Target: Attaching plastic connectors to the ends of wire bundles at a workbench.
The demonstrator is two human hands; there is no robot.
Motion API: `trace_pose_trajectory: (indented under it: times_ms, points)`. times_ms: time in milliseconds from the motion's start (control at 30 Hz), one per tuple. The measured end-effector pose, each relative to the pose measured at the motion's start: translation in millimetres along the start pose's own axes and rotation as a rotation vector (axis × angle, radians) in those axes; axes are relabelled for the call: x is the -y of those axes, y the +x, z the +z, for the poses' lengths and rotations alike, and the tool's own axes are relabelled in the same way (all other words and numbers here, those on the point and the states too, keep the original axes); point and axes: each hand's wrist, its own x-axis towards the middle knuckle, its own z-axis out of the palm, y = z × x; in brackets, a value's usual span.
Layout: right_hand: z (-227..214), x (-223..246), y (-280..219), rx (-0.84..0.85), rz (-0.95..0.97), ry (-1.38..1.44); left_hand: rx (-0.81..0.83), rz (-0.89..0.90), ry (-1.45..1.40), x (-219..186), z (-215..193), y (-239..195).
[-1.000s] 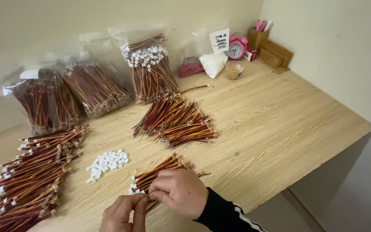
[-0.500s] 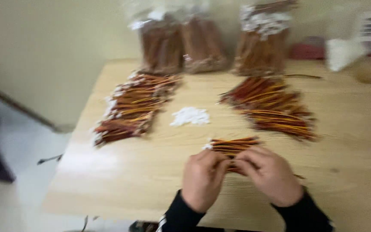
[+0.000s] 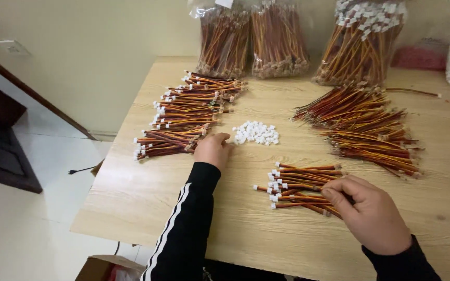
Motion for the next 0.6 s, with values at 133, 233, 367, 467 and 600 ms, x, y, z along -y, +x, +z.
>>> trace_pose_trajectory:
  times_ms: [133, 233, 367, 467, 600]
  points:
    - [-2.5, -3.6, 4.9, -0.005, -0.038, -0.018, -0.082, -0.007, 0.113, 6.6, 22.3, 16.4]
    - [-0.7, -4.6, 4.4, 0.001, -0.062, -0.007, -0.146, 0.049, 0.133, 16.1, 33.1, 21.3]
    - [4.1, -14.7, 3.2, -0.023, -0.151, 0.043, 0.093, -0.081, 0.086, -9.8, 3.9, 6.4]
    - [8.0, -2.3, 2.2, -0.072, -0.170, 0.133, -0.035, 0.055, -0.086, 30.4, 7.3, -0.7]
    - [2.2, 13.6, 0.5, -0.179, -0.321, 0.101, -0.028, 0.006, -0.302, -68.3, -49.8, -77.8]
